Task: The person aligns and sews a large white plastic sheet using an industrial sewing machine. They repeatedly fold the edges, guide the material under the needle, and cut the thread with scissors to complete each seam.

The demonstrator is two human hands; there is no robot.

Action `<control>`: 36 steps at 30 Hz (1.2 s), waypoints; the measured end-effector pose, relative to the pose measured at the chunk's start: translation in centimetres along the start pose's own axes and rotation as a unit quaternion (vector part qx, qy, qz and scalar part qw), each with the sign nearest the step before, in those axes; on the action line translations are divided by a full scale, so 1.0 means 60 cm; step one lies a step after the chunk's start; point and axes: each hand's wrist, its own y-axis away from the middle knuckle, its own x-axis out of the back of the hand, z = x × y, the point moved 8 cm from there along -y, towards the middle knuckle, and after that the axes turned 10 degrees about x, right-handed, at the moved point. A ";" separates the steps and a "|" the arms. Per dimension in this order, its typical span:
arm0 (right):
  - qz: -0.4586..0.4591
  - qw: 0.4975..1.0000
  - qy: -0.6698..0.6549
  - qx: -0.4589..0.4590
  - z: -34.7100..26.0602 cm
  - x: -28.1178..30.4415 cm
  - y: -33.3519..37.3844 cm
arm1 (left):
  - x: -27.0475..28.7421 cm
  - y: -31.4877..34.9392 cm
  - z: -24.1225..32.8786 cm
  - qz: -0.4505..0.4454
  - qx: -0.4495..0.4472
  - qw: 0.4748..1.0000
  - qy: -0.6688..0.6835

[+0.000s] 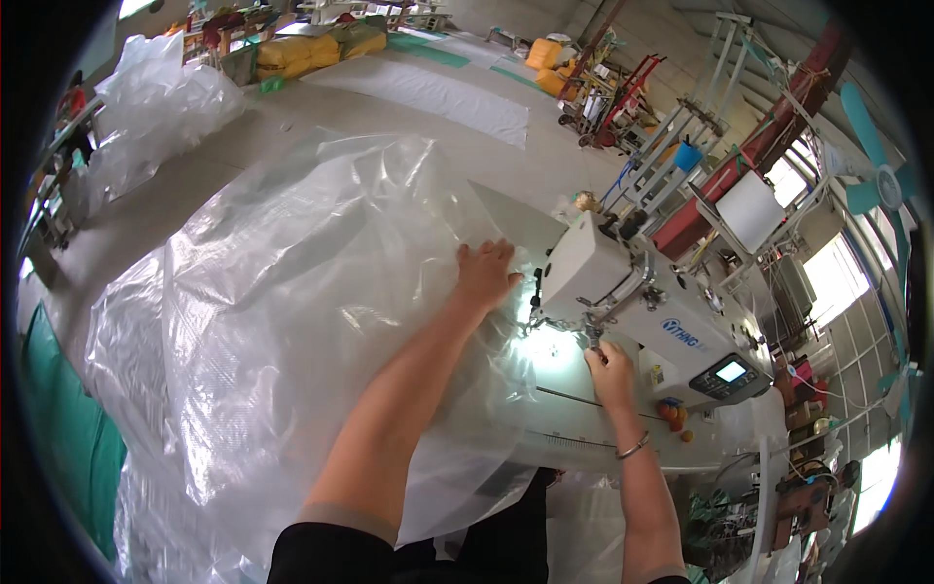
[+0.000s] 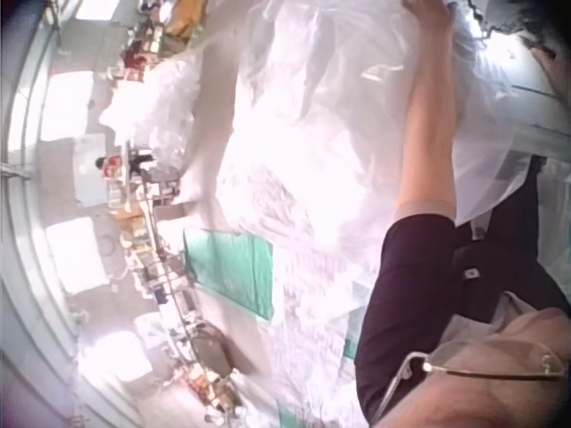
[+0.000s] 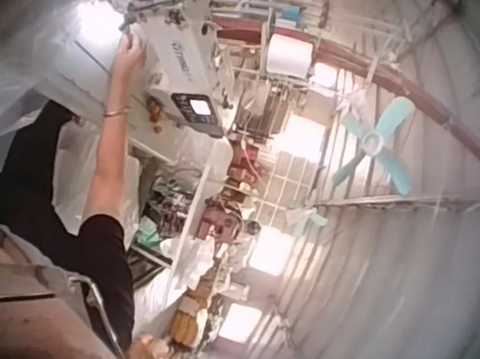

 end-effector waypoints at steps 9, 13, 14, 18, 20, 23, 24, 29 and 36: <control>0.073 0.991 -0.032 0.106 -0.068 0.084 0.122 | 0.033 -0.086 -0.114 -0.009 0.016 0.969 0.248; -0.010 0.970 -0.211 0.117 -0.120 0.056 0.248 | 0.118 0.080 -0.012 -0.040 -0.016 0.975 0.218; -0.026 0.961 -0.269 0.056 -0.122 0.038 0.275 | 0.149 0.152 0.019 -0.056 -0.045 0.971 0.228; -0.089 0.825 -0.549 -0.104 -0.161 -0.057 0.345 | 0.224 0.476 0.107 -0.190 -0.175 0.945 0.201; -0.040 0.730 -0.679 -0.063 -0.205 -0.058 0.349 | 0.242 0.586 0.121 -0.212 -0.113 0.962 0.127; -0.155 0.655 -0.736 -0.071 -0.281 -0.090 0.382 | 0.248 0.655 0.075 -0.094 -0.060 0.994 -0.024; -0.195 0.641 -0.739 -0.070 -0.309 -0.097 0.392 | 0.253 0.663 0.048 -0.085 -0.034 0.996 -0.019; -0.307 0.741 -0.581 0.139 -0.425 -0.059 0.410 | 0.372 0.662 -0.030 -0.056 0.117 0.984 0.124; -0.251 0.783 -0.523 0.225 -0.476 -0.033 0.462 | 0.420 0.668 0.107 -0.114 0.053 0.978 0.166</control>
